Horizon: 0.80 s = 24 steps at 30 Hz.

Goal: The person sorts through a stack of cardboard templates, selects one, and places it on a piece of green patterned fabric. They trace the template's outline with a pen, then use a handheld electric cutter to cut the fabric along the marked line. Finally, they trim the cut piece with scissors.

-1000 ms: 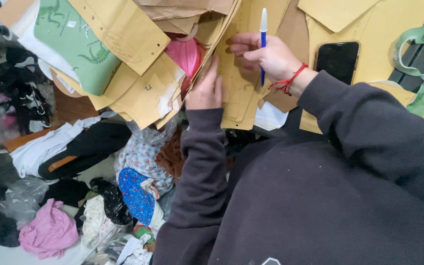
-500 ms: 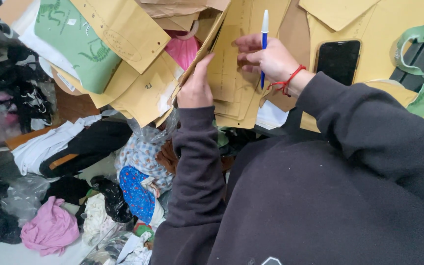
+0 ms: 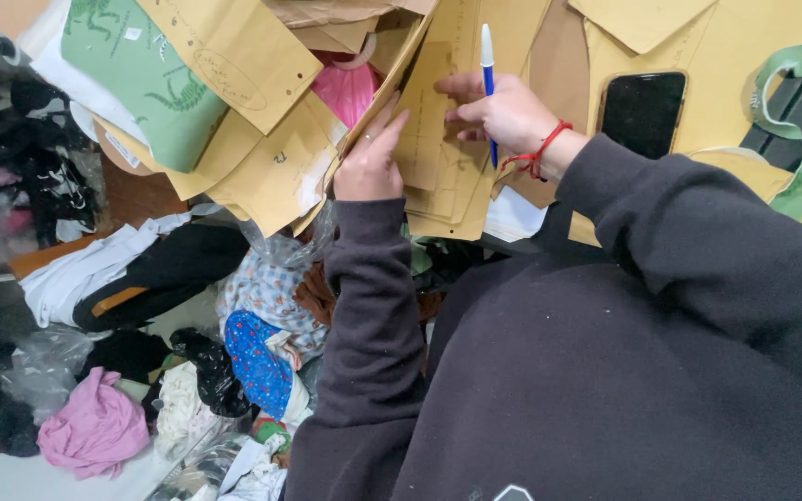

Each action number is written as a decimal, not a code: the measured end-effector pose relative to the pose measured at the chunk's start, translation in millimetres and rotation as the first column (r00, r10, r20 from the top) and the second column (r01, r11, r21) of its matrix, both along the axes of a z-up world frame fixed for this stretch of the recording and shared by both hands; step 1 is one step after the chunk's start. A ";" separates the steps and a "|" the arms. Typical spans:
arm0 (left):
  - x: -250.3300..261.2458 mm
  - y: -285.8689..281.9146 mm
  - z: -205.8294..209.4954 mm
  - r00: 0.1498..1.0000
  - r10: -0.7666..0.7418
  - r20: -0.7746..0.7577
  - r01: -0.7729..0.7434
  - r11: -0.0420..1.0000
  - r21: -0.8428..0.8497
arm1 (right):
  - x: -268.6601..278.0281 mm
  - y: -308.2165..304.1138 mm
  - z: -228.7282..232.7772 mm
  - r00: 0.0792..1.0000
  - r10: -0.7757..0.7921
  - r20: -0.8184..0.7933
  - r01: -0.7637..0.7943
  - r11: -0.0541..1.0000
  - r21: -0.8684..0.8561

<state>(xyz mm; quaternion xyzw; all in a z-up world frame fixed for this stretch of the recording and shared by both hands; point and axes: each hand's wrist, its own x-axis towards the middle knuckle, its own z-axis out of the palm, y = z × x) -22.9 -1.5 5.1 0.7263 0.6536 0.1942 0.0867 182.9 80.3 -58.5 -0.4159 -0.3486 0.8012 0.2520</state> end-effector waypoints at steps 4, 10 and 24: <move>7.6 0.3 14.4 1.000 0.009 -0.014 -0.009 1.000 0.006 | 11.6 4.3 6.9 0.995 -0.033 0.091 0.024 0.995 0.100; 13.1 -4.2 7.8 0.998 0.016 -0.054 -0.012 0.998 0.064 | 97.6 13.2 35.1 0.931 -0.365 -0.022 0.361 0.909 0.206; 11.6 -22.3 -140.4 0.966 -0.046 0.256 0.096 0.978 -0.185 | 206.5 -26.6 61.7 0.855 -0.518 -0.018 0.517 0.848 0.114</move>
